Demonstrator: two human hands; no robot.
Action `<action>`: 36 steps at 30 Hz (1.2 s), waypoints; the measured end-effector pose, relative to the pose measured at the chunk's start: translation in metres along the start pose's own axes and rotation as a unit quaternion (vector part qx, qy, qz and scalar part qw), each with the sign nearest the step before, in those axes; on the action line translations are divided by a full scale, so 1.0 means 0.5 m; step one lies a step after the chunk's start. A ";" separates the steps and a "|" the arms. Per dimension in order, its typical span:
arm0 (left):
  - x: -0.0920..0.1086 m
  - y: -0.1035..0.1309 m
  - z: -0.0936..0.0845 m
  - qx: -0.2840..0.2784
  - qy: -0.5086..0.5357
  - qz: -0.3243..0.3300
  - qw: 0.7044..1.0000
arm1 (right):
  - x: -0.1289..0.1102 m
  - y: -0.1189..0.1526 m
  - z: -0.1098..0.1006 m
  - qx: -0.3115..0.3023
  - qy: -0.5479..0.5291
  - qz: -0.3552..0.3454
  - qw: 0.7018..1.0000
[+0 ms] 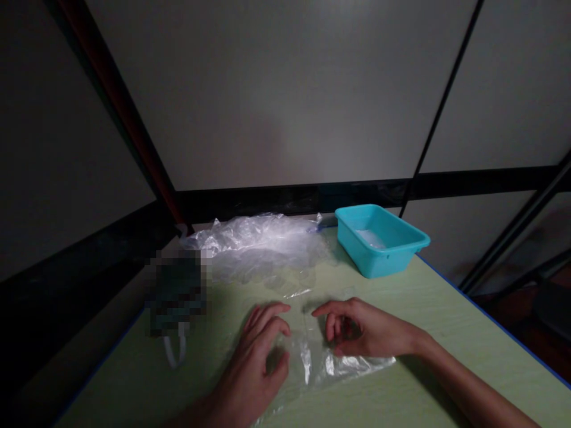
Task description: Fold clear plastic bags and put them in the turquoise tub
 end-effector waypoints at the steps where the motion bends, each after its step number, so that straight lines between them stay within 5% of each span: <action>1: 0.004 0.004 0.001 0.001 -0.010 0.009 1.000 | -0.002 0.001 -0.006 0.013 0.001 -0.003 1.000; 4: 0.027 0.018 0.011 -0.030 -0.016 0.068 0.997 | -0.005 0.004 -0.022 0.037 -0.027 0.005 0.999; 8: 0.058 0.036 0.043 -0.159 -0.017 0.136 0.978 | 0.000 0.006 -0.005 -0.014 -0.155 0.023 0.987; 14: 0.053 0.052 0.079 -0.337 -0.083 0.120 0.930 | 0.007 0.003 0.051 -0.111 -0.313 0.028 0.943; 21: 0.035 0.057 0.087 -0.399 -0.140 0.077 0.903 | 0.036 0.011 0.072 -0.217 -0.314 0.080 0.921; 29: 0.043 0.057 0.084 -0.407 -0.153 0.089 0.896 | 0.069 0.062 0.034 -0.324 -0.235 0.125 0.908; 33: 0.046 0.051 0.080 -0.386 -0.150 0.093 0.906 | 0.087 0.070 0.021 -0.295 -0.213 0.127 0.923; 36: 0.042 0.055 0.081 -0.386 -0.145 0.098 0.906 | 0.089 0.043 0.009 -0.190 -0.198 0.118 0.954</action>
Point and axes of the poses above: each hand's wrist, its own y-axis away from the middle knuckle, its own z-axis out of the palm, x = y × z, the point moved 7 cm from there along -y, towards the middle knuckle, and after that the axes turned 13 degrees about y, right-handed, at the moved point
